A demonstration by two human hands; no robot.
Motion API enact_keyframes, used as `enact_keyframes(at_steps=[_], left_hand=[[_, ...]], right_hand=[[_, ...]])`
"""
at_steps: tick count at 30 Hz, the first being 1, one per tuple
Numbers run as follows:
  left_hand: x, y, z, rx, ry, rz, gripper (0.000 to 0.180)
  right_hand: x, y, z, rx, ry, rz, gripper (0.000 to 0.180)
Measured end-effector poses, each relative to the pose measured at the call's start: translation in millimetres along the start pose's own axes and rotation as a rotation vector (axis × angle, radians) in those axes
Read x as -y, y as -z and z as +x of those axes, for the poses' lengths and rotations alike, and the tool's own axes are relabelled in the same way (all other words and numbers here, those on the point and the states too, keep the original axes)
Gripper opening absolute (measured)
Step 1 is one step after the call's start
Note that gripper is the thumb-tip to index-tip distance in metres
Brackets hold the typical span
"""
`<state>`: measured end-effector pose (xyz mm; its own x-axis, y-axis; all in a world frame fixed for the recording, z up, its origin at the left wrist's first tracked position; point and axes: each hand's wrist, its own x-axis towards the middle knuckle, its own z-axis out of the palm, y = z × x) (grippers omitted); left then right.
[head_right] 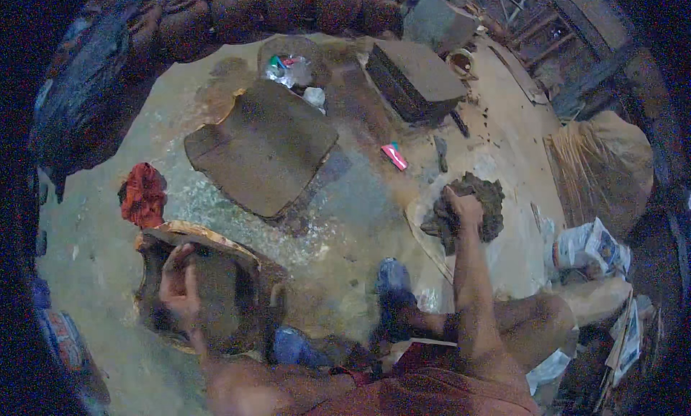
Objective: The person cleans the interior of two ceramic molds using a cloth, then cuts and shapes a large slab of clay before pressing it into one of the molds by hand and smoothing it with a small tool.
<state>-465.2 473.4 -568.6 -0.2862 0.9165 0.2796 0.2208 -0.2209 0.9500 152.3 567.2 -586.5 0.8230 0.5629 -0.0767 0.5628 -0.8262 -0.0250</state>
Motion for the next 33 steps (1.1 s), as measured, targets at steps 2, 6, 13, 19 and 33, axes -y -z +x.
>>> enact_keyframes(at_steps=[2, 6, 13, 19, 33], left_hand=[[-3.4, -43.2, 2.5, 0.008, -0.036, -0.162, 0.046], [-17.9, -138.0, 22.7, 0.04, -0.225, -0.328, 0.057], [-23.6, -163.5, 25.0, 0.295, 0.417, -1.03, 0.066], [-14.0, -133.2, 28.0, 0.018, 0.18, -0.912, 0.094], [-41.5, -99.5, -5.8, 0.136, -0.235, -0.513, 0.135]], right_hand=[[8.6, 32.5, -24.1, -0.078, 0.017, 0.117, 0.062], [81.5, 36.2, -150.4, -0.224, 0.624, 0.934, 0.048], [181.0, 33.0, -278.9, 0.196, 1.494, 0.873, 0.054], [212.3, 49.9, -372.8, 0.152, 1.617, 0.813, 0.08], [221.8, 49.2, -397.2, 0.955, 1.335, 1.327, 0.096]])
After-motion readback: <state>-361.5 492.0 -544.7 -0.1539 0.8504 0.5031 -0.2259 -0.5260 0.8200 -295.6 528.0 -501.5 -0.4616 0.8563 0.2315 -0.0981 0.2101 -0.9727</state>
